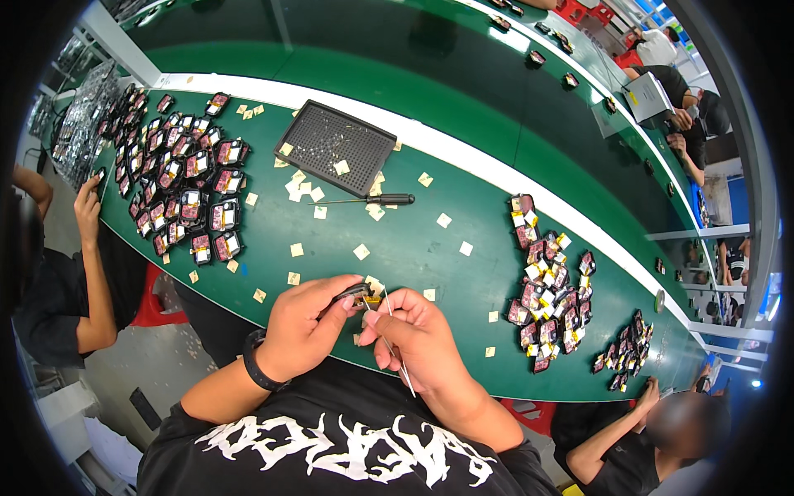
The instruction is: Assembling small electronic modules on a production line.
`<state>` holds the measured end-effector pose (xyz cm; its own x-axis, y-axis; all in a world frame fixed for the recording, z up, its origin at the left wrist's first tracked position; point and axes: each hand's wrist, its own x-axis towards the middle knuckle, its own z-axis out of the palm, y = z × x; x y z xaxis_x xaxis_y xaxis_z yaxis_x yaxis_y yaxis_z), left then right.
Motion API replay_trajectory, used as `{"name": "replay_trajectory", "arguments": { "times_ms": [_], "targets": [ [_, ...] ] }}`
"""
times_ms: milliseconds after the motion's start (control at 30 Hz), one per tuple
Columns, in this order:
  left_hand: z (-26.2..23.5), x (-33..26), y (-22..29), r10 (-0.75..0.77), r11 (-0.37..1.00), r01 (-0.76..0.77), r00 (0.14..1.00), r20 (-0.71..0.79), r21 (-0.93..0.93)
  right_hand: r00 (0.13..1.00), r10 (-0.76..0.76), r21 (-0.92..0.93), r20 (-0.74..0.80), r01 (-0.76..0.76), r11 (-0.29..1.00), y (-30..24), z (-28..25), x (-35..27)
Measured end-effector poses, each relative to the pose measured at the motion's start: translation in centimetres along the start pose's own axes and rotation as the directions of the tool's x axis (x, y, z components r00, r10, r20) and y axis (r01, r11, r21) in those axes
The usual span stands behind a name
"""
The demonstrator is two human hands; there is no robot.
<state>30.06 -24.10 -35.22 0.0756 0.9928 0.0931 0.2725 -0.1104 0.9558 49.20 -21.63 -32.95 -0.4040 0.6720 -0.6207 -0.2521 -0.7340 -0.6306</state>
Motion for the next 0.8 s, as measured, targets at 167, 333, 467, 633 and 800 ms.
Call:
{"name": "replay_trajectory", "arguments": {
  "times_ms": [167, 333, 467, 633, 800],
  "targets": [
    [-0.1, 0.1, 0.2, -0.013, 1.000, 0.013, 1.000, -0.014, -0.005, 1.000, 0.000, 0.027, -0.008, 0.000, 1.000, 0.1, 0.2, 0.1],
    [-0.3, 0.1, -0.5, 0.032, 0.999, -0.033, 0.999, 0.022, 0.025, 0.983, -0.098, -0.132, -0.158, 0.077, 0.988, 1.0, 1.3, -0.4],
    [-0.3, -0.1, -0.6, -0.045, 0.999, 0.045, 0.998, 0.034, -0.002, 0.967, -0.154, -0.279, -0.201, 0.094, 0.956, 1.5, 1.9, -0.6],
    [-0.8, 0.2, -0.4, -0.146, 0.976, 0.155, 0.987, 0.070, -0.151, 0.907, -0.420, -0.439, -0.022, 0.369, 0.819, 2.8, 0.8, -1.4],
    [-0.7, 0.3, -0.3, -0.188, 0.950, 0.205, 0.978, 0.094, -0.236, 0.910, -0.399, -0.440, -0.115, 0.314, 0.841, 1.5, 0.9, -0.6]
  ]
}}
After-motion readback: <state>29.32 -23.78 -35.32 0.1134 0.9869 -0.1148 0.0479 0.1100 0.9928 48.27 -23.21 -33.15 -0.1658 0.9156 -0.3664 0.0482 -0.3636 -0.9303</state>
